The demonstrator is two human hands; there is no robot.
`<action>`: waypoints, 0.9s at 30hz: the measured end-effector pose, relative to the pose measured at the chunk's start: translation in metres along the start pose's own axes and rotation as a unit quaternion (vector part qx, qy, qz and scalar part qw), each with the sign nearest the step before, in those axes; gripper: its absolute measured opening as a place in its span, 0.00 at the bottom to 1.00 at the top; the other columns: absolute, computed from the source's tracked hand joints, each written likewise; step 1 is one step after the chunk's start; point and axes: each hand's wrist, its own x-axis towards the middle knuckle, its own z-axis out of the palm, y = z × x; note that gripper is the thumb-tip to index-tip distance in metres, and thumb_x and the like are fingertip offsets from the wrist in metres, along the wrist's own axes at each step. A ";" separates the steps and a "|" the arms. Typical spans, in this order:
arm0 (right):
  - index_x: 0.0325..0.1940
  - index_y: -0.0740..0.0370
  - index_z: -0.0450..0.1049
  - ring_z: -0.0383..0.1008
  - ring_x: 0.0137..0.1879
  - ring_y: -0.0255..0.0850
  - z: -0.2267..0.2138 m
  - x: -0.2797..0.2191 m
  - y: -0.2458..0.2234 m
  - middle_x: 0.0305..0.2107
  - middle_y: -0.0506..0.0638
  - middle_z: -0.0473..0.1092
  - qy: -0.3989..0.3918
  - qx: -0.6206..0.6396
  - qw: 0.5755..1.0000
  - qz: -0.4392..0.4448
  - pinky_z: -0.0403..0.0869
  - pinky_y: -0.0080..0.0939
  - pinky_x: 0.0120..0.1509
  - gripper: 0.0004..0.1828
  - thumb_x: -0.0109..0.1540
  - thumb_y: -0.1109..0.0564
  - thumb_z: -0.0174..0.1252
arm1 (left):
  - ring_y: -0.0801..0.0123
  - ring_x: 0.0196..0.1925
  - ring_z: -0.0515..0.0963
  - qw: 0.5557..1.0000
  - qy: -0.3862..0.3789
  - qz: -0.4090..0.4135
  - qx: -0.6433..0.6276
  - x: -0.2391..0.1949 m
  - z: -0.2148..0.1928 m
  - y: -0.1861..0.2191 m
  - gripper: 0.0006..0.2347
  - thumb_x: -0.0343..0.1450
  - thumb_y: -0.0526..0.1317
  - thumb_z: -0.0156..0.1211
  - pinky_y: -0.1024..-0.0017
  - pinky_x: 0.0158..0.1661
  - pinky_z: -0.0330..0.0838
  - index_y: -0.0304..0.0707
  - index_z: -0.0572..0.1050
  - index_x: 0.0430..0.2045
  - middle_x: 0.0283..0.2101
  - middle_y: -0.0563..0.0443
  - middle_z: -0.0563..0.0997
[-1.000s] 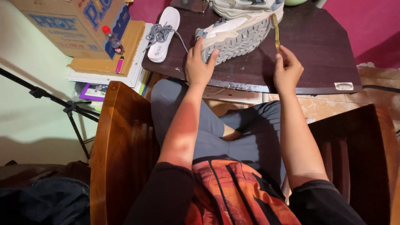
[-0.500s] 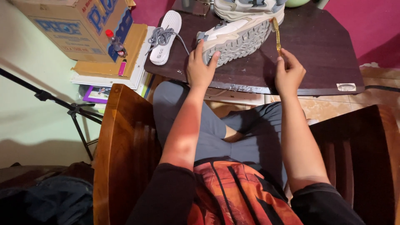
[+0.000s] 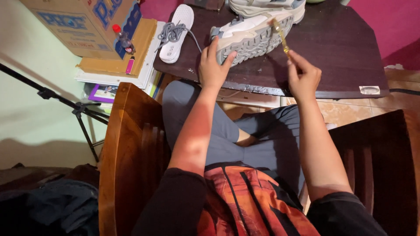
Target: The person scrubs a white and grey sneaker with a toothbrush, focusing on the upper fabric and the sole. They hold the shoe in their left hand and use the brush in their right hand to clean various parts of the shoe while sitting on a chair.
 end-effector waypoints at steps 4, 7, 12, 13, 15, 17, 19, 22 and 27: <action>0.53 0.60 0.82 0.82 0.51 0.38 0.008 0.010 0.016 0.45 0.51 0.81 0.090 0.029 0.993 0.069 0.78 0.37 0.54 0.14 0.64 0.61 0.58 | 0.52 0.59 0.80 0.999 0.029 0.022 0.003 -0.001 0.002 -0.003 0.30 0.70 0.64 0.61 0.57 0.47 0.79 0.60 0.66 0.65 0.58 0.49 0.77; 0.59 0.62 0.80 0.77 0.42 0.31 0.006 0.000 0.009 0.47 0.55 0.80 0.036 0.034 0.998 -0.026 0.71 0.32 0.37 0.15 0.68 0.64 0.60 | 0.53 0.61 0.78 1.000 -0.007 -0.007 0.008 -0.001 -0.002 -0.002 0.34 0.66 0.65 0.66 0.56 0.51 0.77 0.60 0.65 0.66 0.60 0.50 0.75; 0.56 0.52 0.82 0.82 0.52 0.40 0.002 0.002 -0.007 0.48 0.49 0.80 0.016 -0.043 0.999 -0.007 0.76 0.40 0.53 0.14 0.67 0.58 0.59 | 0.52 0.60 0.79 1.000 -0.017 -0.009 0.015 -0.002 -0.004 0.004 0.35 0.66 0.58 0.73 0.55 0.48 0.78 0.62 0.62 0.67 0.61 0.49 0.73; 0.56 0.52 0.82 0.82 0.52 0.40 0.004 0.000 -0.003 0.48 0.49 0.80 0.015 -0.043 0.999 -0.007 0.76 0.40 0.53 0.14 0.67 0.58 0.59 | 0.52 0.60 0.79 1.000 -0.017 -0.010 0.015 -0.003 -0.002 0.003 0.35 0.66 0.58 0.73 0.55 0.48 0.78 0.62 0.62 0.67 0.61 0.49 0.73; 0.59 0.54 0.82 0.80 0.36 0.38 0.009 -0.001 0.005 0.40 0.51 0.82 0.030 -0.070 0.996 -0.035 0.75 0.41 0.42 0.16 0.67 0.57 0.61 | 0.54 0.58 0.81 1.000 -0.003 -0.004 0.029 -0.001 0.001 0.001 0.35 0.65 0.59 0.73 0.56 0.46 0.79 0.63 0.62 0.67 0.60 0.52 0.73; 0.60 0.52 0.82 0.76 0.31 0.36 0.007 -0.005 0.005 0.42 0.50 0.81 -0.050 -0.069 0.993 -0.083 0.75 0.40 0.39 0.16 0.68 0.57 0.62 | 0.54 0.58 0.81 0.999 -0.010 -0.005 0.034 0.000 -0.001 0.002 0.35 0.66 0.59 0.72 0.56 0.46 0.79 0.61 0.62 0.67 0.60 0.50 0.74; 0.61 0.50 0.81 0.72 0.26 0.33 0.004 -0.007 0.003 0.45 0.50 0.81 -0.132 -0.068 0.980 -0.134 0.75 0.38 0.36 0.16 0.69 0.57 0.63 | 0.53 0.57 0.81 0.999 -0.014 -0.008 0.038 0.000 -0.001 0.004 0.35 0.67 0.60 0.71 0.56 0.46 0.79 0.60 0.62 0.68 0.60 0.49 0.74; 0.57 0.54 0.83 0.66 0.22 0.30 0.007 -0.008 0.007 0.47 0.49 0.81 -0.113 -0.035 0.986 -0.117 0.70 0.33 0.33 0.13 0.68 0.57 0.64 | 0.53 0.60 0.79 0.999 -0.018 -0.008 0.034 0.000 -0.003 0.004 0.35 0.67 0.59 0.71 0.56 0.48 0.78 0.60 0.61 0.68 0.62 0.50 0.73; 0.57 0.54 0.82 0.82 0.45 0.39 0.008 -0.007 0.000 0.48 0.52 0.80 -0.067 -0.035 0.994 -0.082 0.77 0.39 0.48 0.13 0.68 0.55 0.61 | 0.48 0.50 0.82 0.998 -0.026 -0.040 0.052 0.000 -0.006 0.014 0.35 0.65 0.62 0.68 0.52 0.41 0.78 0.60 0.62 0.67 0.52 0.49 0.73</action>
